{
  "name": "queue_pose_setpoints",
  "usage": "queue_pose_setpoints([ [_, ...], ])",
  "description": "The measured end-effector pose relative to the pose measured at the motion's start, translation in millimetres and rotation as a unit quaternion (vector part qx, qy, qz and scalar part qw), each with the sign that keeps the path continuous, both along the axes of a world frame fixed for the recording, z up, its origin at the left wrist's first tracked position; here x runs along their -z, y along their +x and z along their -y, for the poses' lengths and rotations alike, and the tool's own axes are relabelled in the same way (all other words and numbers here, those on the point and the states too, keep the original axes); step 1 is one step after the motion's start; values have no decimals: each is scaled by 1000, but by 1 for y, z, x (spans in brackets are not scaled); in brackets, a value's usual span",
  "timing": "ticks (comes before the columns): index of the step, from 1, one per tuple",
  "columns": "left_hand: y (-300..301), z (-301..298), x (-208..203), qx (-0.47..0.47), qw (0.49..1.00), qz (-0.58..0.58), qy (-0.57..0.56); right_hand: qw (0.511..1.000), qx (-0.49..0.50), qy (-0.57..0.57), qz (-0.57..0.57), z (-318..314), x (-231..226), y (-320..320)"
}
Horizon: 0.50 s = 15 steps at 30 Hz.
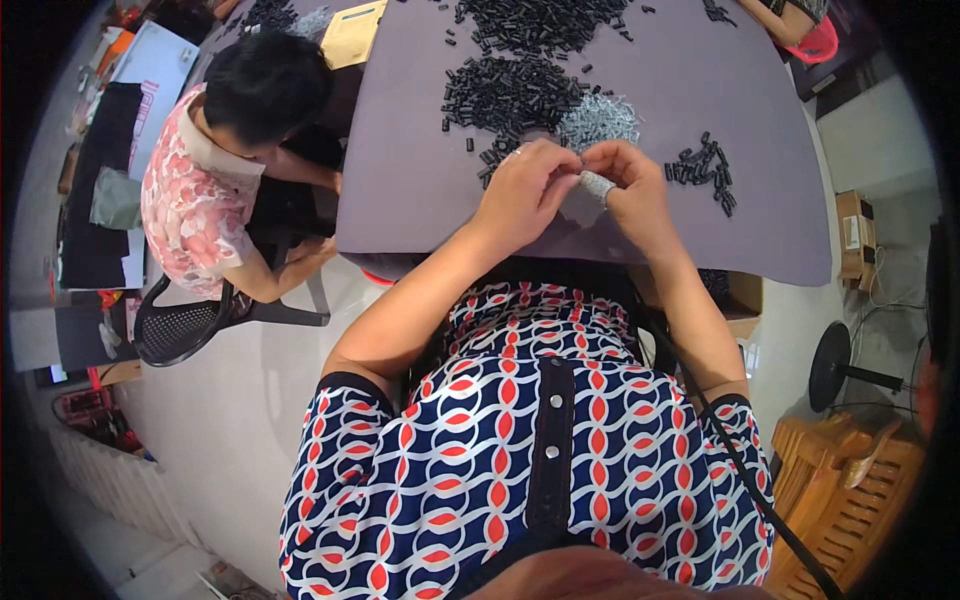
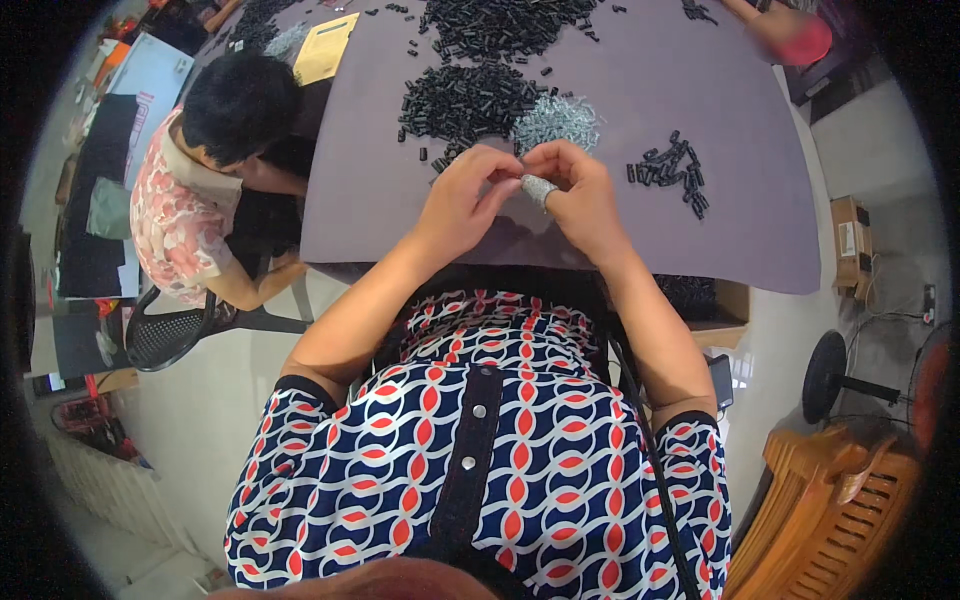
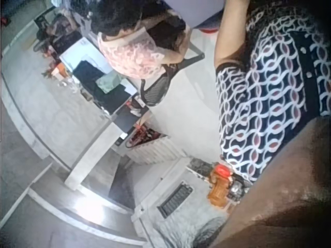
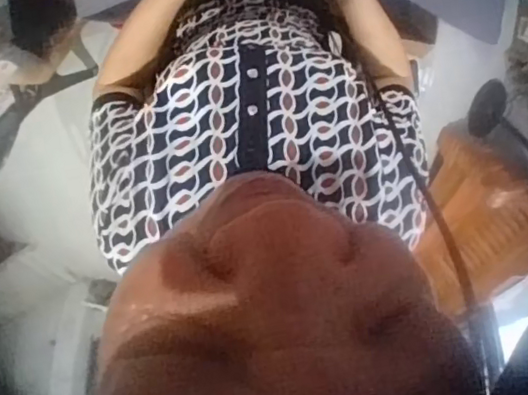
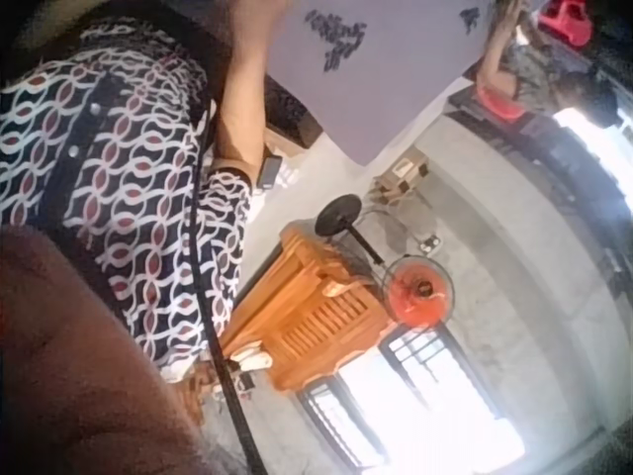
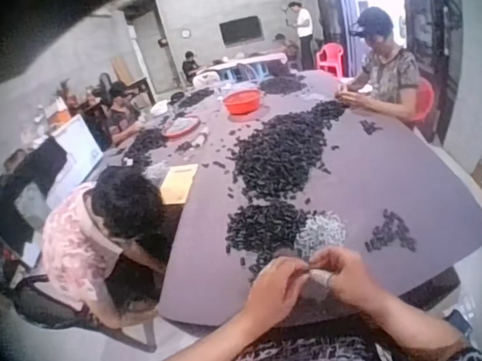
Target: Assembling small black plastic components into metal connectors manually.
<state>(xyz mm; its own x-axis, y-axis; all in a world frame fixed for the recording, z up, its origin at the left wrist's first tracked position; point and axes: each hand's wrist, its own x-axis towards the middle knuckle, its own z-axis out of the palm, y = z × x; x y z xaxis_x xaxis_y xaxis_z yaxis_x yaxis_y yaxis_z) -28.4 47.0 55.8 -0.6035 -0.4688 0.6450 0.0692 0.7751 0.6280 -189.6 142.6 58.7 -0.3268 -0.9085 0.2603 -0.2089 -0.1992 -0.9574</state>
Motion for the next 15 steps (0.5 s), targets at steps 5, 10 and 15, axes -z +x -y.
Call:
queue_pose_setpoints([
  [5, 2, 2, -2, 4, 1000, -26, 1, 986, -61, 21, 157, 0, 0, -5],
  [10, 0, 1, -1, -51, 991, -27, -118, 992, -53, 26, 109, -2, -8, 6],
  [15, -8, 3, 11, -108, 994, 13, -7, 958, 77, -101, -258, -1, -20, 25],
])
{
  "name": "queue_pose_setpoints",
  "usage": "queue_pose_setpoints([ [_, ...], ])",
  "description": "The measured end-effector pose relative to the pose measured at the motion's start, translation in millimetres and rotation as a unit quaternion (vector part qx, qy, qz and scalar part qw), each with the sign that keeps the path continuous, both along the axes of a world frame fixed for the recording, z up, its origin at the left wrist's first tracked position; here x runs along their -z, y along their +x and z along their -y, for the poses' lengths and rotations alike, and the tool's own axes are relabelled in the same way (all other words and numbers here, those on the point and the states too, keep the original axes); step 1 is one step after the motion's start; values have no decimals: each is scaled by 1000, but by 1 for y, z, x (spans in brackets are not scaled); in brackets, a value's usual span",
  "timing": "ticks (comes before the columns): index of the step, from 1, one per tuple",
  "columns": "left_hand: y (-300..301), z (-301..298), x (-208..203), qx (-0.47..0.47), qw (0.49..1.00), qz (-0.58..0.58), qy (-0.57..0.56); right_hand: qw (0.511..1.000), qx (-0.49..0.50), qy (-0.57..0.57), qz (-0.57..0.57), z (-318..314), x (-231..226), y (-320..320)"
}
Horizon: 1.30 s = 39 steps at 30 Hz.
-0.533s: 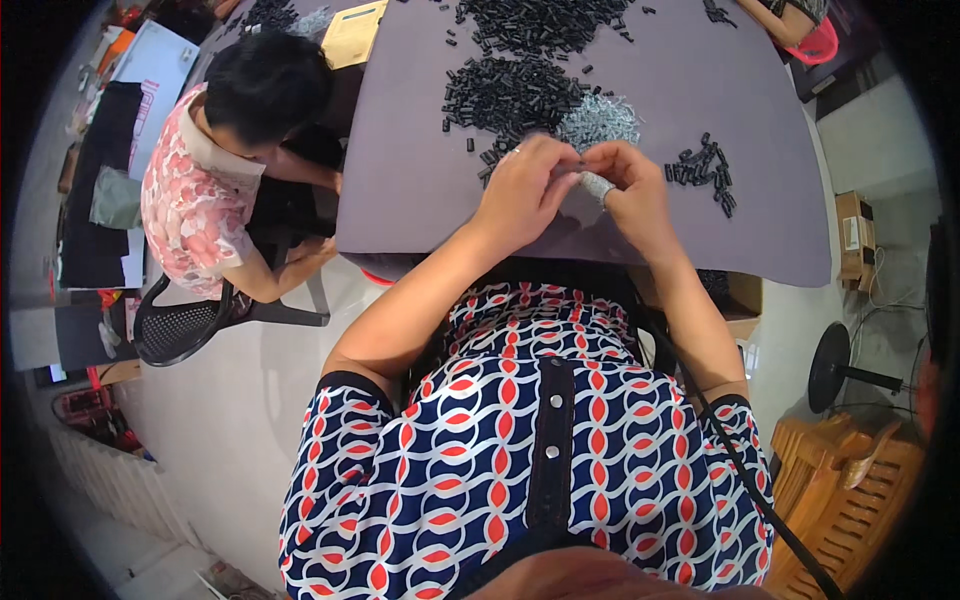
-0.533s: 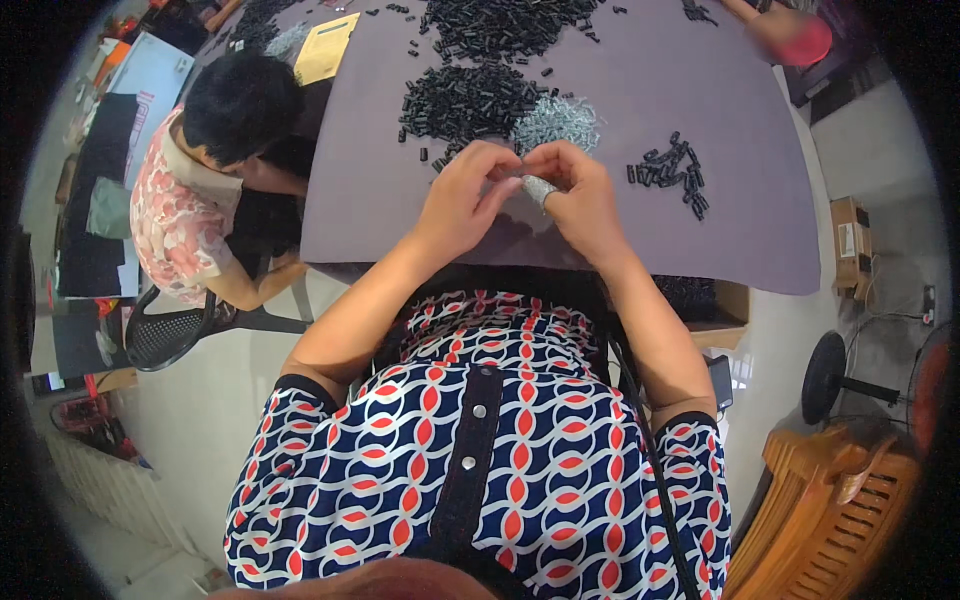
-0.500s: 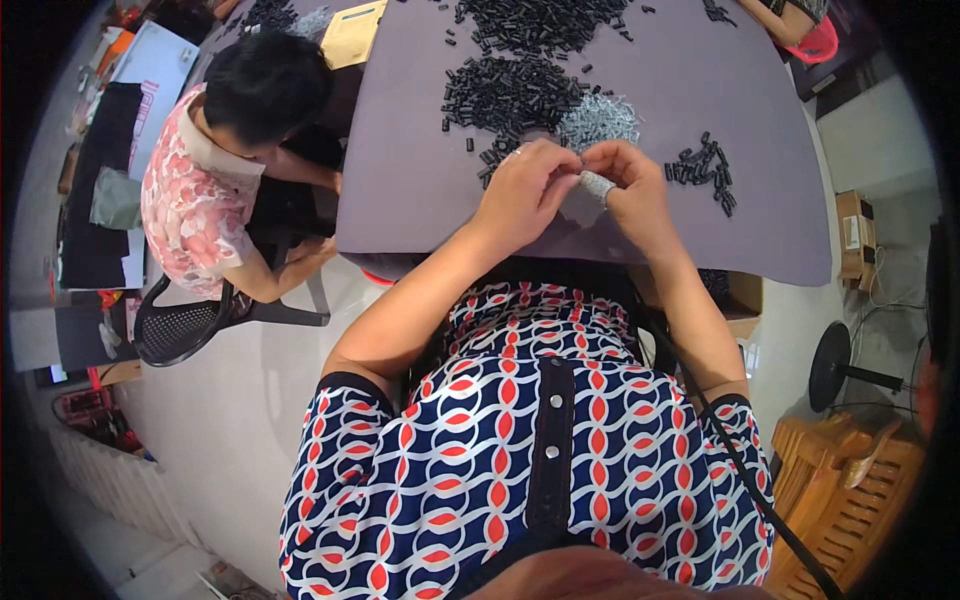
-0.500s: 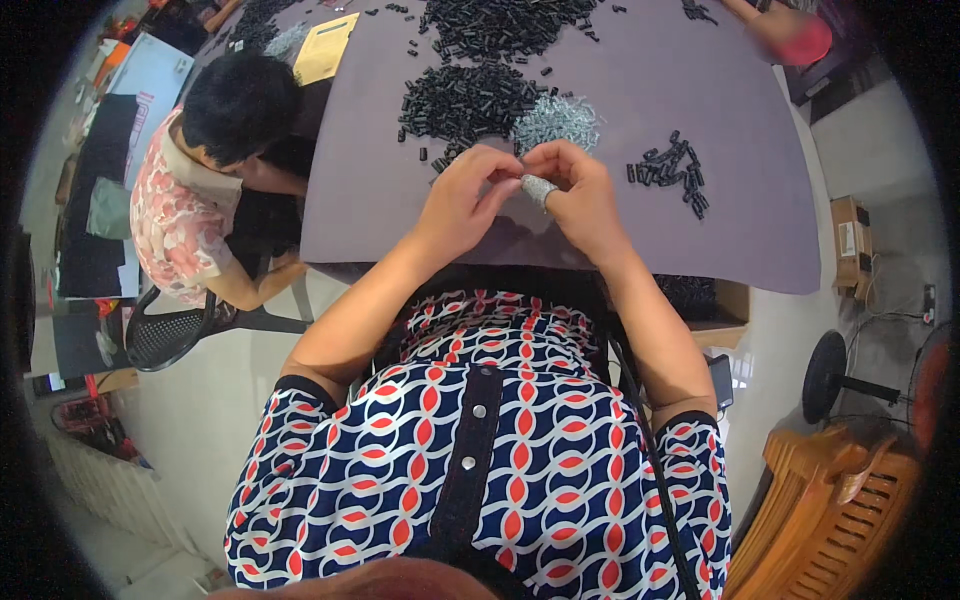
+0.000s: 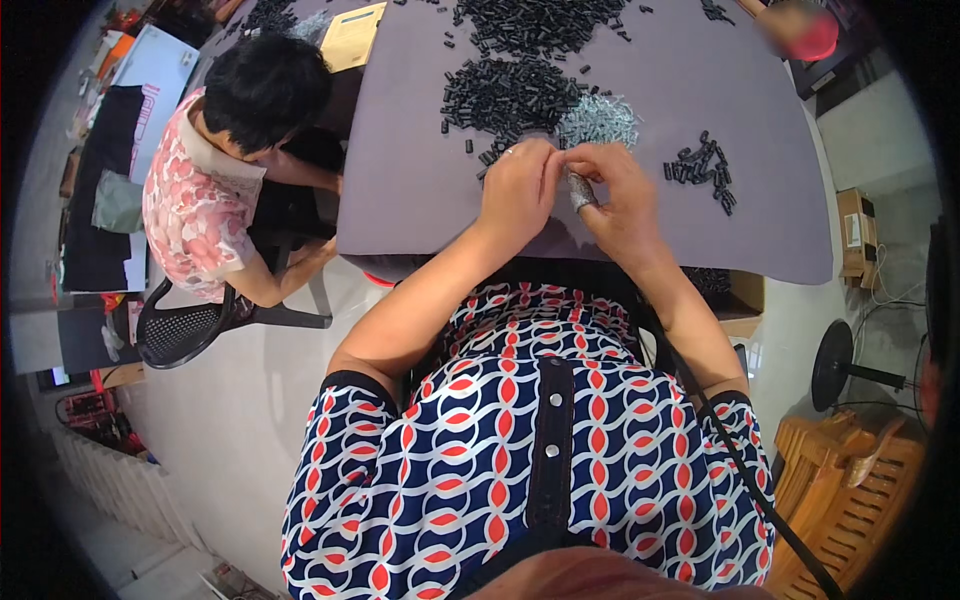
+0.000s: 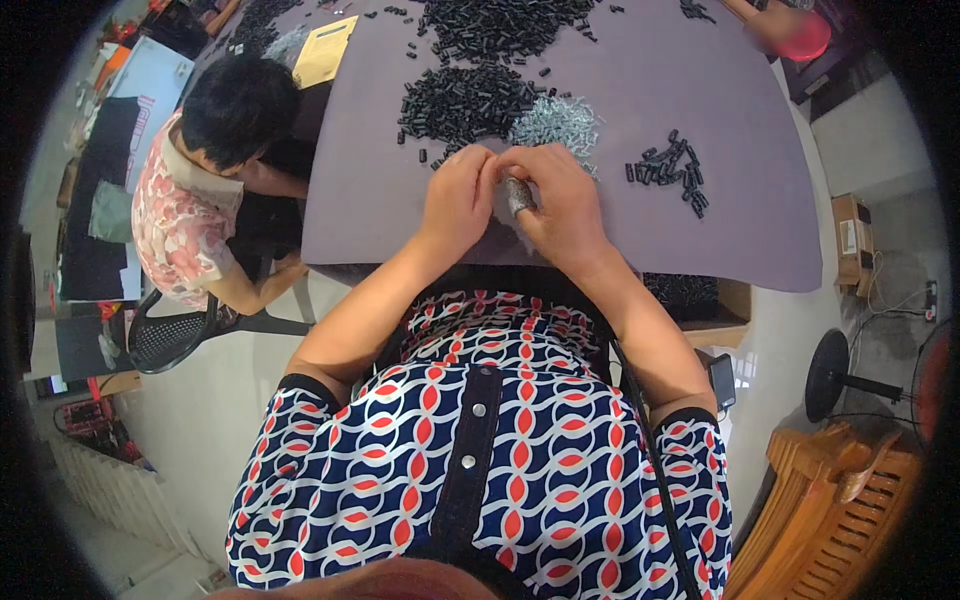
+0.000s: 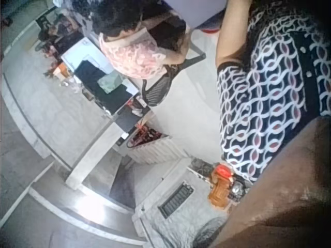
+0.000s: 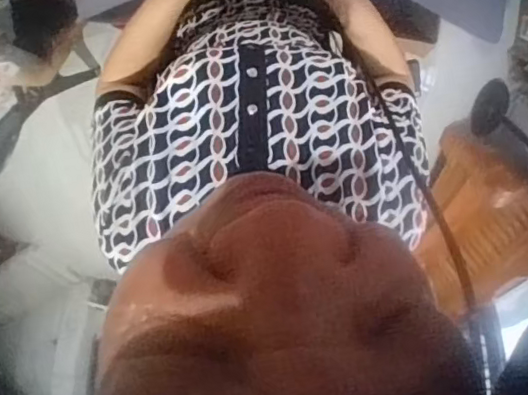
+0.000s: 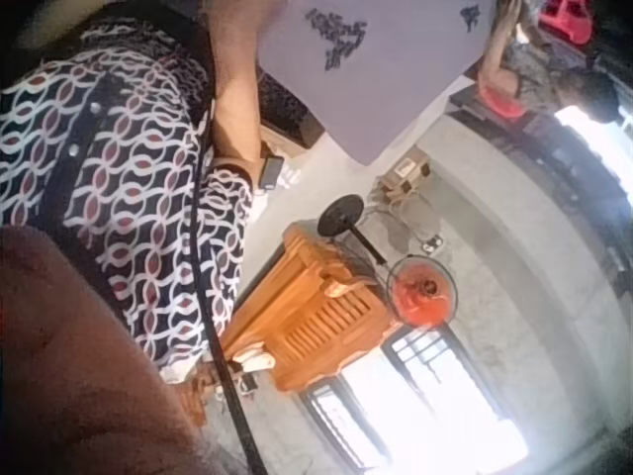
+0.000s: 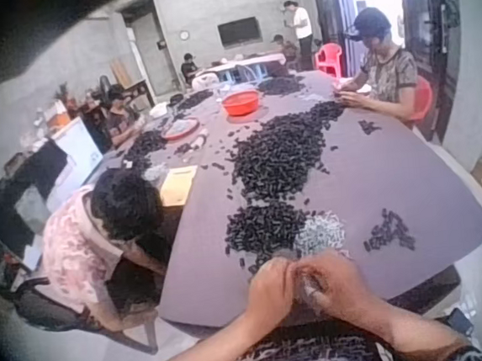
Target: Assembling small black plastic components into metal connectors manually.
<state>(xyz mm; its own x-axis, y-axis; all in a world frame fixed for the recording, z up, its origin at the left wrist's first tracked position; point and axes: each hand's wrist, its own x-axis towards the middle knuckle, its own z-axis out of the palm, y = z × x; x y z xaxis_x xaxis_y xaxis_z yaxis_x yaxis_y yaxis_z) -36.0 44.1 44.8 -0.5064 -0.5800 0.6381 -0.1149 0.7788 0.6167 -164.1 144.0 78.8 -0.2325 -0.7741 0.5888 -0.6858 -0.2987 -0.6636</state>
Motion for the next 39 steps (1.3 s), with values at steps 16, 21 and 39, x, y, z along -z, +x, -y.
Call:
queue_pose_setpoints([
  [16, 41, 8, 4, 27, 963, 228, -142, 977, 7, 131, 166, -20, 31, -16],
  [21, 45, -5, -11, 58, 991, 122, -15, 984, -23, 115, 131, -21, 18, -7],
  [39, 59, -39, 3, 150, 947, -3, 283, 988, -95, 113, 51, -33, -27, 19],
])
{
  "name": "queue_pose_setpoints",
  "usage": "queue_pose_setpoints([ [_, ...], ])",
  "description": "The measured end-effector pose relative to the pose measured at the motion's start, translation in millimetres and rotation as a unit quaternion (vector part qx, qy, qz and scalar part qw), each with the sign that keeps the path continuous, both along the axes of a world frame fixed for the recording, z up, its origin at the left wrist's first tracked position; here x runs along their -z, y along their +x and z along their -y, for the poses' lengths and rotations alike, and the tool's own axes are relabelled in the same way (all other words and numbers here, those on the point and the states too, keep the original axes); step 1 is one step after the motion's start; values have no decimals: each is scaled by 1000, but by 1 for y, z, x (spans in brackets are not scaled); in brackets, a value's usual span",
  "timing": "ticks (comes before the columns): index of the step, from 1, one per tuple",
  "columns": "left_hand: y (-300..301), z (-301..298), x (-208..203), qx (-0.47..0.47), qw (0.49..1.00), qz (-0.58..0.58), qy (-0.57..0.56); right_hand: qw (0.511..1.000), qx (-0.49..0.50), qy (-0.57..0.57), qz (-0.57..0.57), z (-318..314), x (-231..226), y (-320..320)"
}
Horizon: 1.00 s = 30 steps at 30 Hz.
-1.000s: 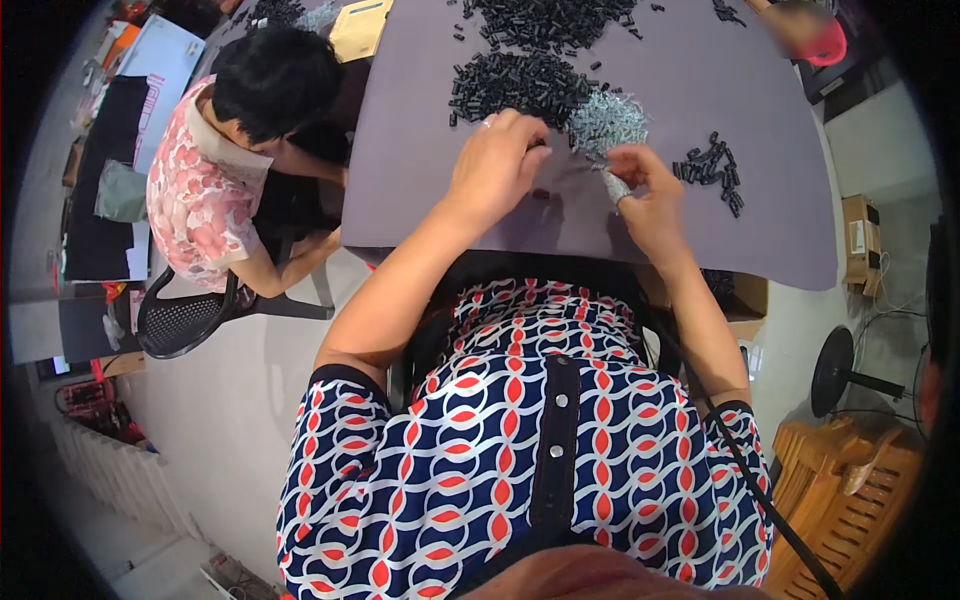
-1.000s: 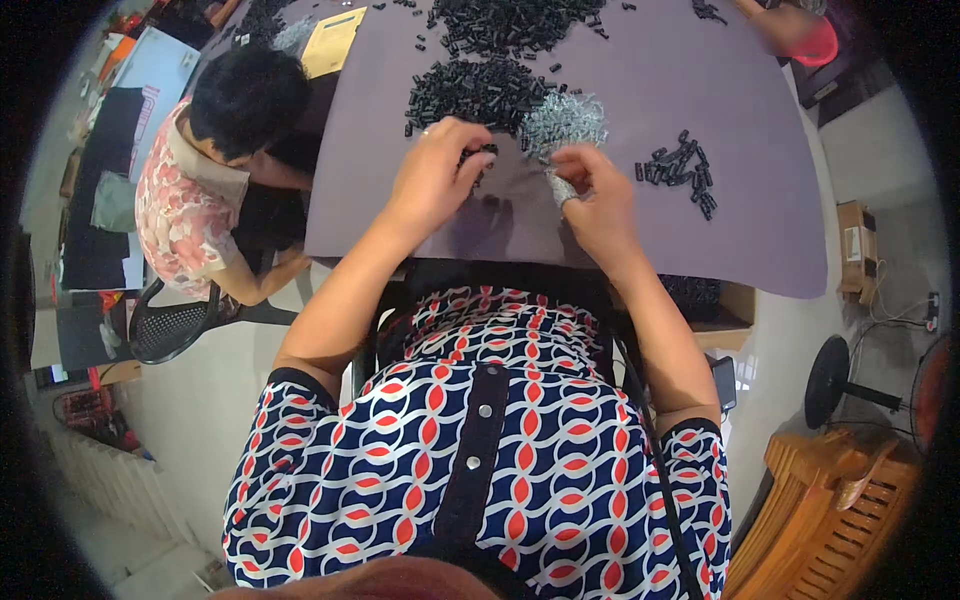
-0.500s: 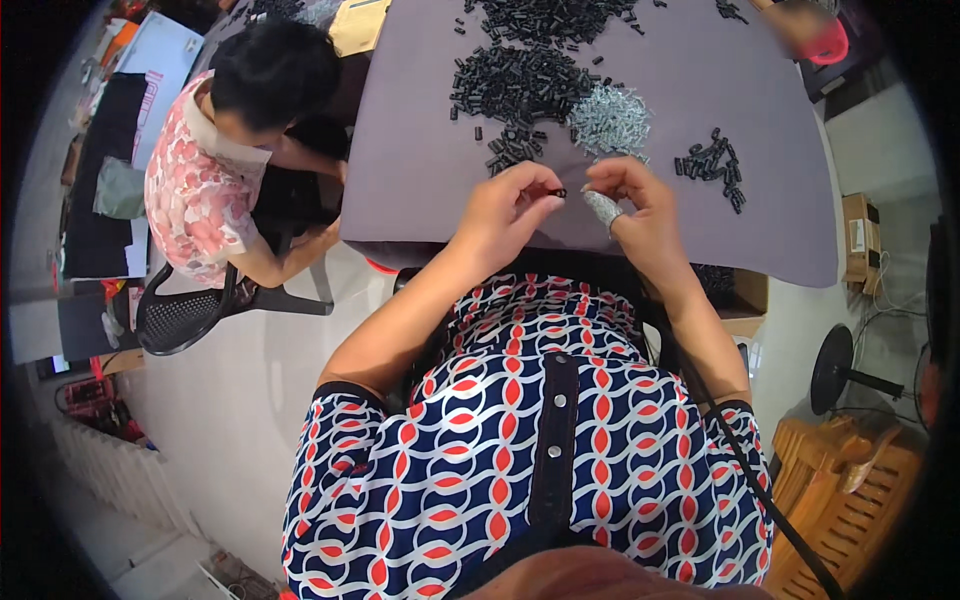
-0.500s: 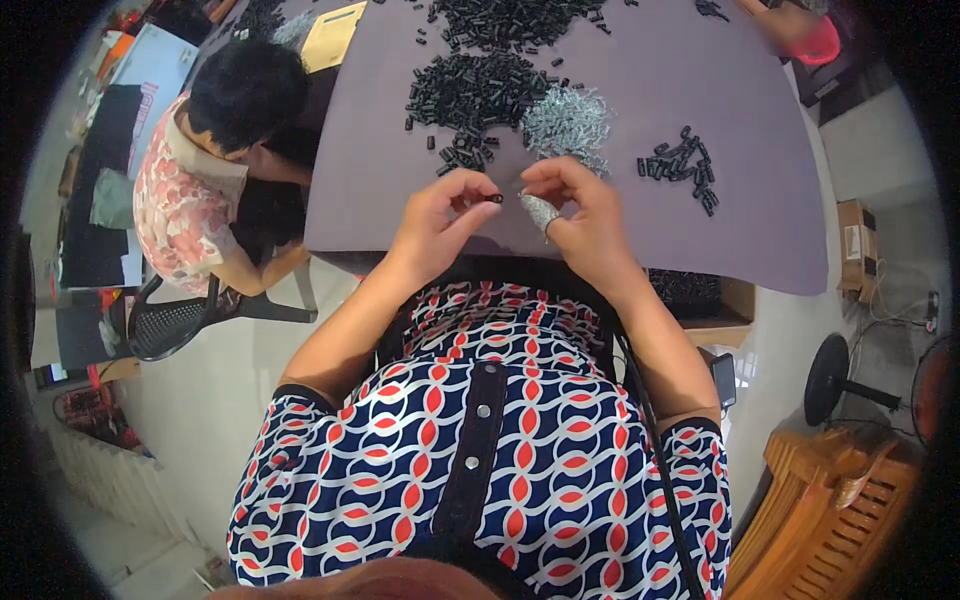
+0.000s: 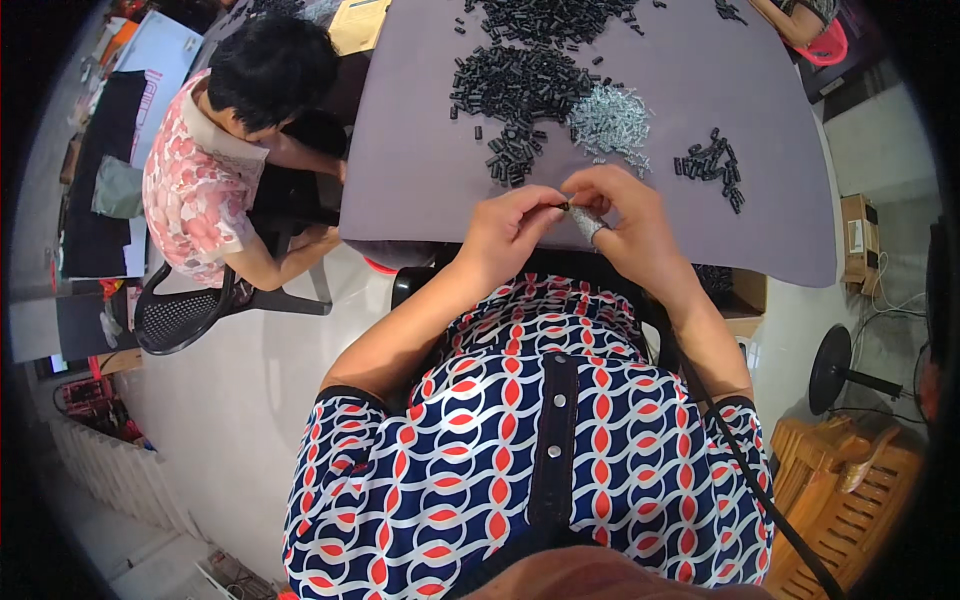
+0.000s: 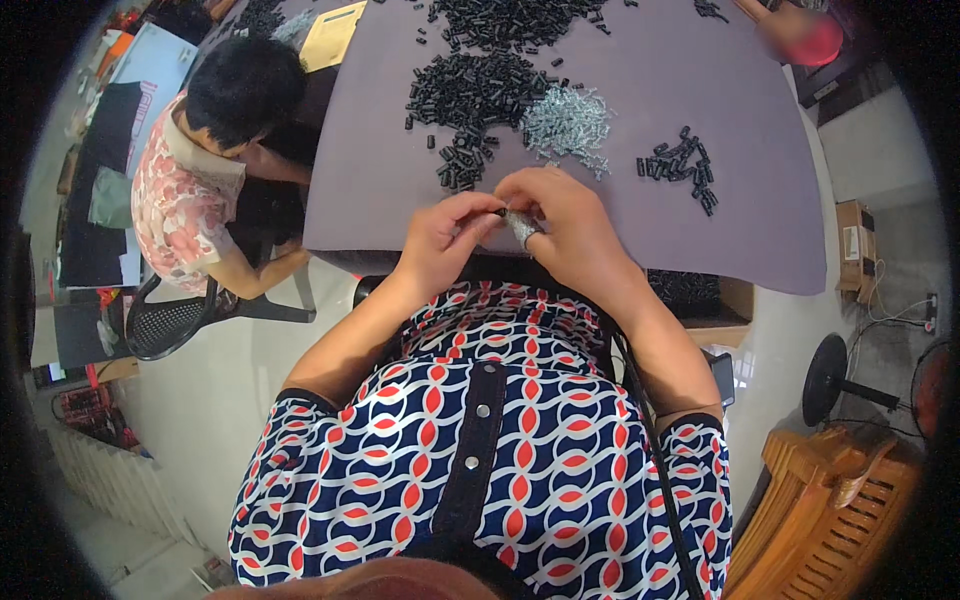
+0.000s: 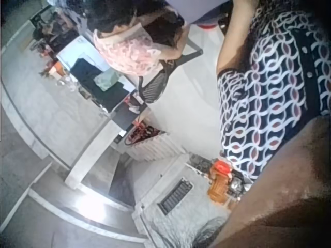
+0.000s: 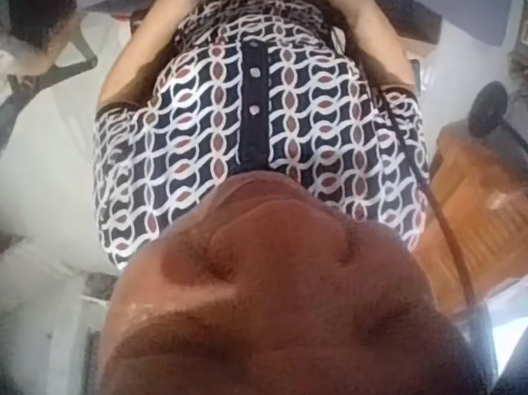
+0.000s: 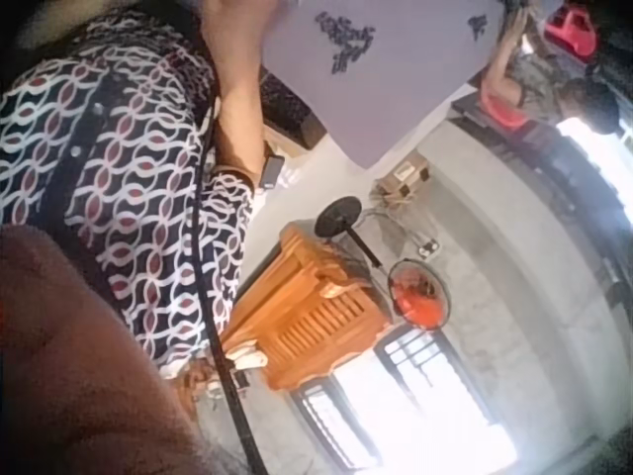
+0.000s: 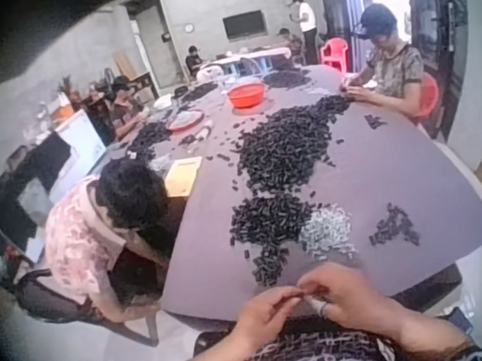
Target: Assembling small black plastic components into metal connectors manually.
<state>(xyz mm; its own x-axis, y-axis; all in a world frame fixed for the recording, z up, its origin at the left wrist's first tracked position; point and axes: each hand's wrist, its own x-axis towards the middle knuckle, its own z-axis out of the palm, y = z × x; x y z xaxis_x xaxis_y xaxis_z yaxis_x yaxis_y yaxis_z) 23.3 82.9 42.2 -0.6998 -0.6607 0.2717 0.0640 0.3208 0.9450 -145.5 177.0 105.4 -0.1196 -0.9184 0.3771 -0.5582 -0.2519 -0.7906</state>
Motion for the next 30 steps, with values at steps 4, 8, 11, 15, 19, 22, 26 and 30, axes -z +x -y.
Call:
queue_pose_setpoints([
  [4, 2, -2, 9, -3, 994, 17, -108, 992, -40, 52, -106, 0, -7, -3],
  [8, 8, -3, 6, 60, 997, 49, -15, 968, -88, 220, 81, 2, -2, -12],
  [11, 10, -3, 12, 118, 976, 41, 178, 977, -89, 182, 75, -1, 5, -10],
  [15, 11, -5, 19, 113, 908, -61, 399, 991, -88, 97, 40, -3, 6, 1],
  [19, 18, -8, 15, 129, 895, -63, 422, 988, -106, 107, 25, -2, 8, 0],
  [22, 23, -1, 16, 137, 891, -46, 430, 986, -116, 116, 19, 0, 2, 3],
  [26, 30, 8, 20, 182, 867, -63, 459, 979, -163, 123, 11, 7, -3, 3],
  [30, 33, 15, 23, 88, 875, -97, 467, 992, -32, 56, -104, 46, 11, -17],
])
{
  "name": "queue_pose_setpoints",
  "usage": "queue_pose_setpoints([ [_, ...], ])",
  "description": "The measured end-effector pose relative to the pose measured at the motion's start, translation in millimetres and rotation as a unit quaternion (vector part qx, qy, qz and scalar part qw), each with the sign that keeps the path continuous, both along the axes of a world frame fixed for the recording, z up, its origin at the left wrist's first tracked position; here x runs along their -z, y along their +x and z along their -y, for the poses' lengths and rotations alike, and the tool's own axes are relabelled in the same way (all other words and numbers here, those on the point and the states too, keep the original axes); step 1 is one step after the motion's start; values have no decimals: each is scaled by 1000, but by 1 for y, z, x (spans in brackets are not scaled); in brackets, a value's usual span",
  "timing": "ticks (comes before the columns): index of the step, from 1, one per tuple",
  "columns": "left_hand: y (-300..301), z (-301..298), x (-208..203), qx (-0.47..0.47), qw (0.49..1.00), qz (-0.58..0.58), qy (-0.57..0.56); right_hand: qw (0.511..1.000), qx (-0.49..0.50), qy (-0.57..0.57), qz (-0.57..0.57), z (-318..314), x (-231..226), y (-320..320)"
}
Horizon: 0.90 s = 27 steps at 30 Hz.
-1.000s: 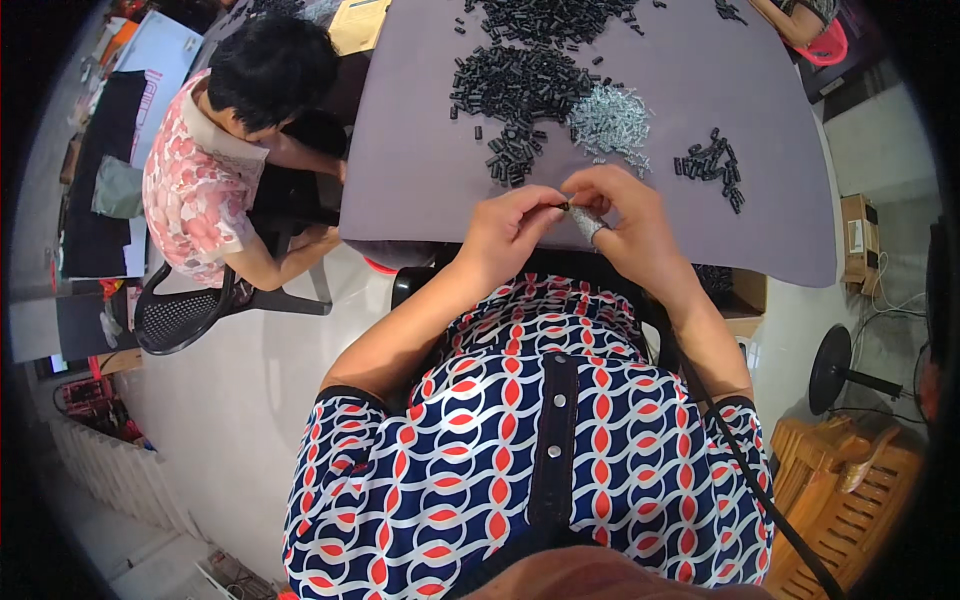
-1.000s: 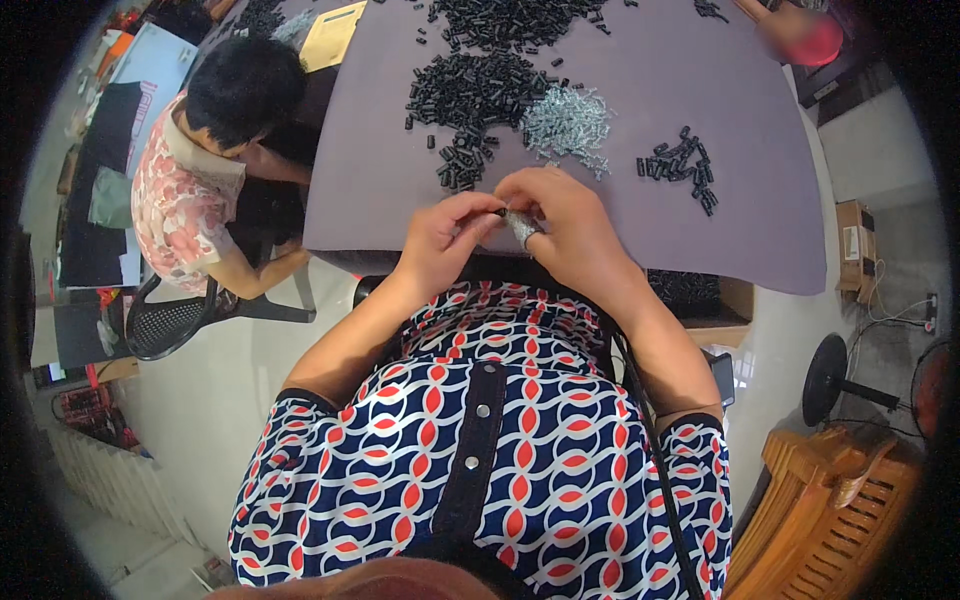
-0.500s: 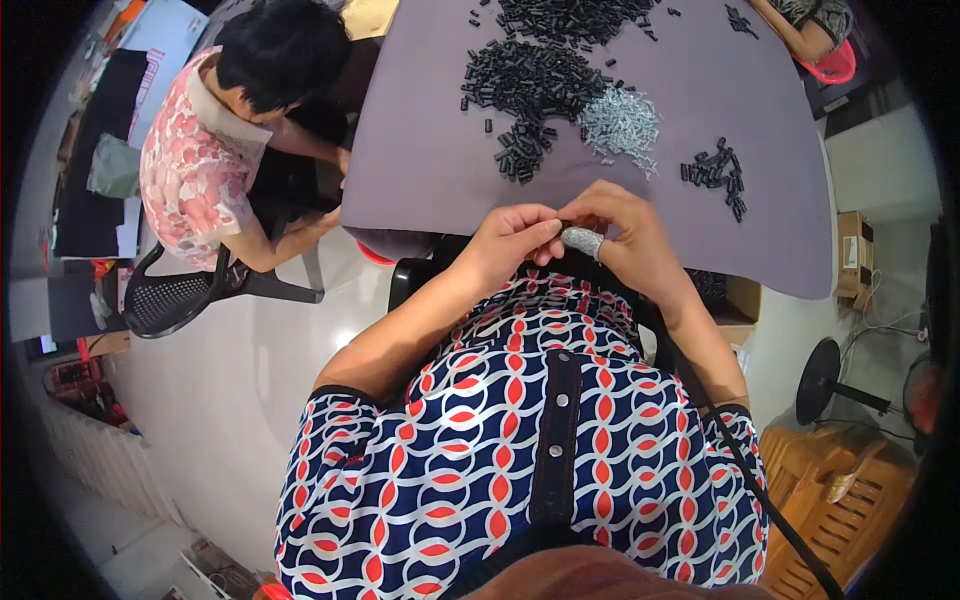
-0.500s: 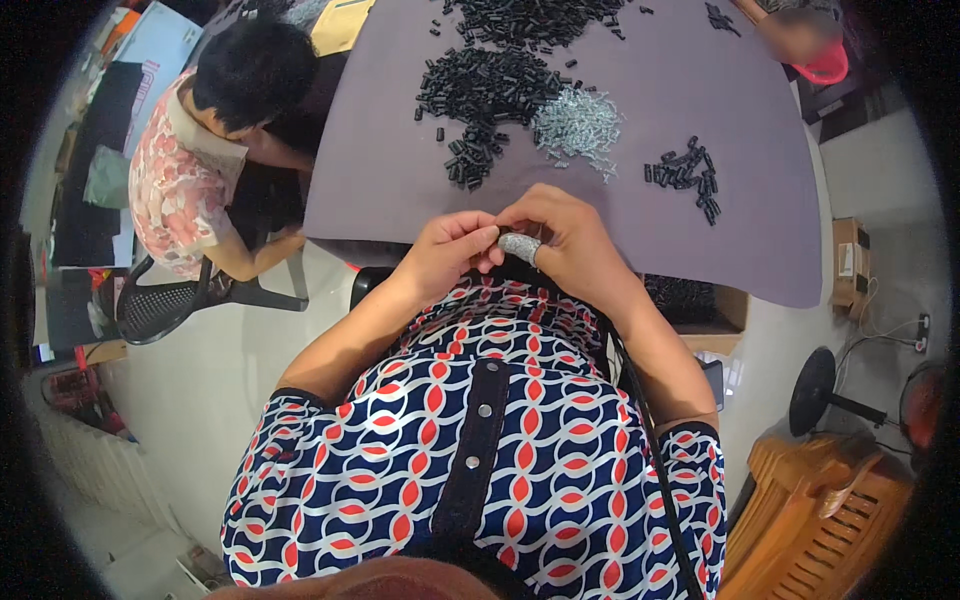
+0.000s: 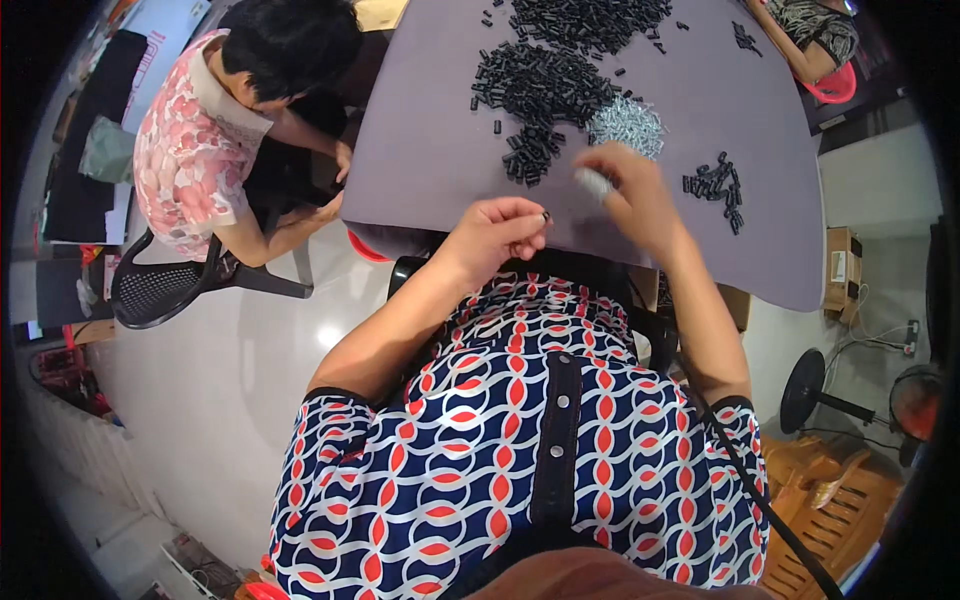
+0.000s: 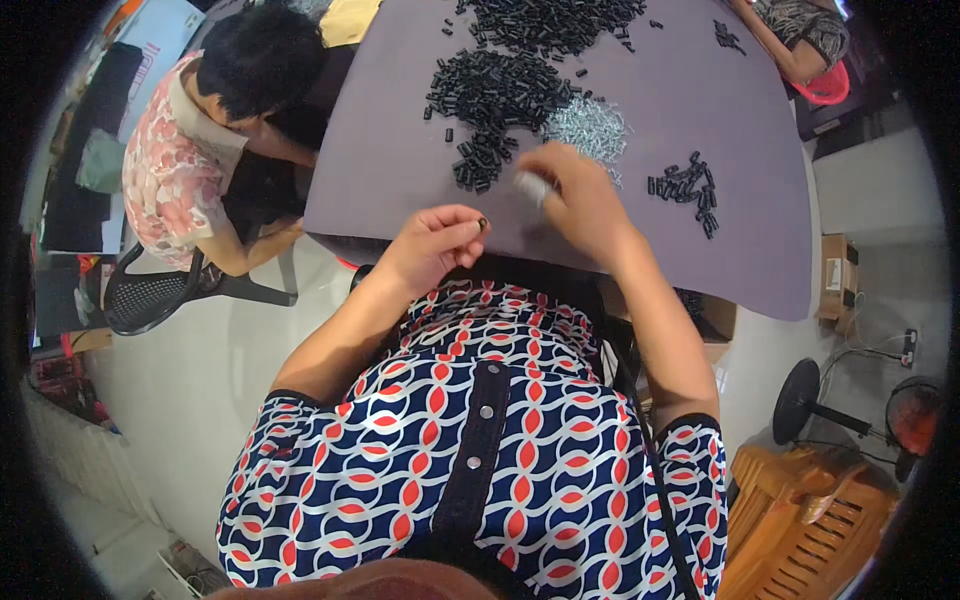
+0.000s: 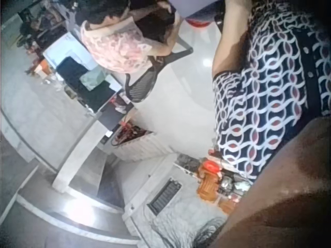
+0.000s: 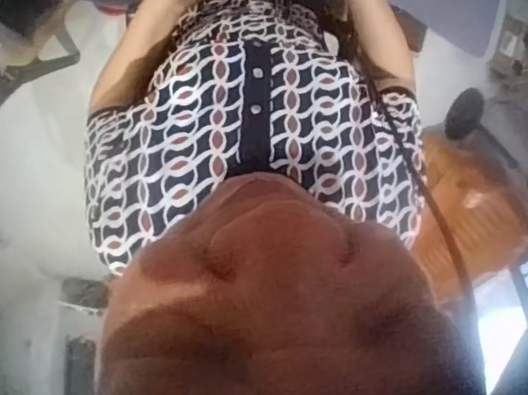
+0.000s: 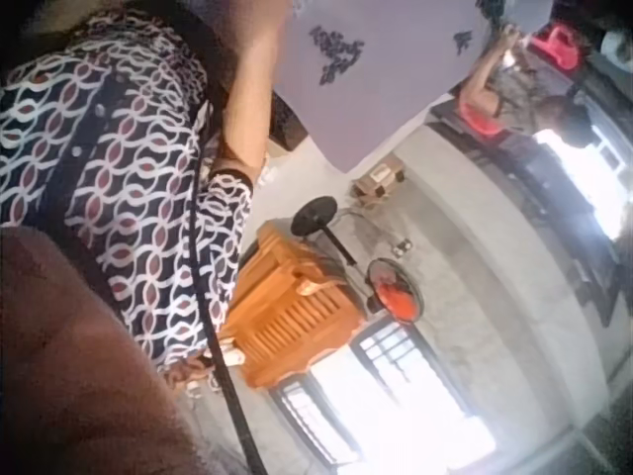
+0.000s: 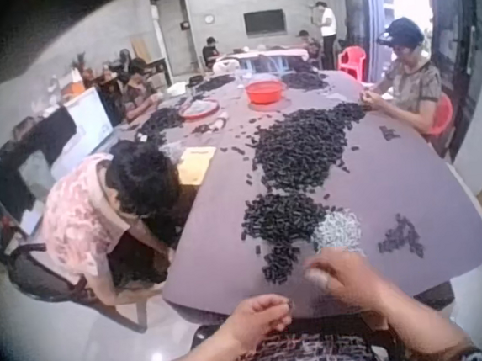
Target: Assembling small black plastic components into metal connectors manually.
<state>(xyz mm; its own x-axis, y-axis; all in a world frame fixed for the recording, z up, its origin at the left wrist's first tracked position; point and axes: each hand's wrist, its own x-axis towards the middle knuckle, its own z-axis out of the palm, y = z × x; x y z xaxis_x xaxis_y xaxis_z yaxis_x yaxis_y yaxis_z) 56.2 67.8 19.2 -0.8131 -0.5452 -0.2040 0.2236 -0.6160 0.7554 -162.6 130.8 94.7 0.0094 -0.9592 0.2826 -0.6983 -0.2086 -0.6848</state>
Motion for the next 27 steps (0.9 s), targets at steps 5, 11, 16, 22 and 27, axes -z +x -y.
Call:
queue_pose_setpoints([
  [5, 1, 5, -5, -65, 998, 1, 26, 975, 35, -36, -218, 59, 18, -15],
  [11, 10, 10, -6, -98, 995, 24, 17, 968, 57, 15, -242, 72, 24, -10],
  [16, 8, 10, -5, -98, 994, 41, -3, 997, 44, 35, -50, 50, 28, -20],
  [22, 0, 6, -7, -82, 996, 43, -14, 971, 27, 90, 218, 25, 31, -21],
  [27, 5, 8, -12, -111, 992, 54, -37, 992, 38, 35, 116, 25, 34, -15],
])
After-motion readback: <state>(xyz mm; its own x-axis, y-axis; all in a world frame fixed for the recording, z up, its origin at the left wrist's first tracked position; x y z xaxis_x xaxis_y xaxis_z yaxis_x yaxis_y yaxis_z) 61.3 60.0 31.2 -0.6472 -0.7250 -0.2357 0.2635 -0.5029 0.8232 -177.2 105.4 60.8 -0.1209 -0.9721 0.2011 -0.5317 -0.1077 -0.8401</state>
